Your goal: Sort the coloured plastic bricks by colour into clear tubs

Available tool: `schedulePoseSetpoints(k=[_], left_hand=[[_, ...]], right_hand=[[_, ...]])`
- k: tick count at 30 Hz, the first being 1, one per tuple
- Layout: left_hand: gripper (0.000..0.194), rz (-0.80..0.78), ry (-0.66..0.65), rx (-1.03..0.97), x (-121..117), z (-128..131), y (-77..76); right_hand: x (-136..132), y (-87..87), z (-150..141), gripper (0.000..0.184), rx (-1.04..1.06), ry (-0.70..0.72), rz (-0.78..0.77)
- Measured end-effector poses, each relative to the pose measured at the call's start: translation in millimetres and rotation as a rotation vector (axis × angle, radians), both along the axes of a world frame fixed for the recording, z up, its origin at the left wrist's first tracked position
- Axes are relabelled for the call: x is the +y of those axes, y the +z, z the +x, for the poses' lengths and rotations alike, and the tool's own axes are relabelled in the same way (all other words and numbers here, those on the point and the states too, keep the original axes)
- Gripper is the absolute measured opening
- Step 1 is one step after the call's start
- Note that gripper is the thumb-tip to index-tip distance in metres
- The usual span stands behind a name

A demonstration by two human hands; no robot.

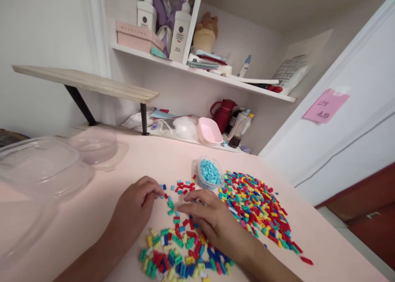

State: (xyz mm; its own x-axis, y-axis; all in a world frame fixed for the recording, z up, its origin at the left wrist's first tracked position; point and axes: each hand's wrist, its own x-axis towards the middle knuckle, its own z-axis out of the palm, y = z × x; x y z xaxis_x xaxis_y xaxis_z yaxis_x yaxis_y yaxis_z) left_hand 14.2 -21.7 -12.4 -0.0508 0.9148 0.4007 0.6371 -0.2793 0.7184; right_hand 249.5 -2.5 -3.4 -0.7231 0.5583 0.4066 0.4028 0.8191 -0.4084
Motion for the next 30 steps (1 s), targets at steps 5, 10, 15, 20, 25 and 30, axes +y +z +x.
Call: schedulePoseSetpoints(k=[5, 10, 15, 20, 25, 30], left_hand=[[0.030, -0.008, -0.017, -0.014, 1, 0, -2.4], [0.030, 0.000, -0.023, -0.020, 1, 1, -0.8], [0.028, 0.007, -0.017, -0.006, 0, 0, 0.1], [0.029, 0.011, -0.023, 0.002, 1, -1, -2.9], [0.029, 0.019, -0.026, 0.020, 2, 0, -4.5], [0.029, 0.026, -0.027, 0.031, 1, 0, -3.9]], right_hand=[[3, -11.0, -1, 0.058, -0.163, -0.047, 0.096], [5, -9.0, 0, 0.036, -0.128, -0.111, 0.049], [7, -9.2, 2, 0.030, -0.102, -0.145, -0.027], [9, -11.3, 3, 0.024, -0.057, -0.155, -0.058], [12, -13.4, 3, 0.027, -0.039, -0.178, -0.065], [15, -16.0, 4, 0.026, -0.040, -0.208, -0.063]])
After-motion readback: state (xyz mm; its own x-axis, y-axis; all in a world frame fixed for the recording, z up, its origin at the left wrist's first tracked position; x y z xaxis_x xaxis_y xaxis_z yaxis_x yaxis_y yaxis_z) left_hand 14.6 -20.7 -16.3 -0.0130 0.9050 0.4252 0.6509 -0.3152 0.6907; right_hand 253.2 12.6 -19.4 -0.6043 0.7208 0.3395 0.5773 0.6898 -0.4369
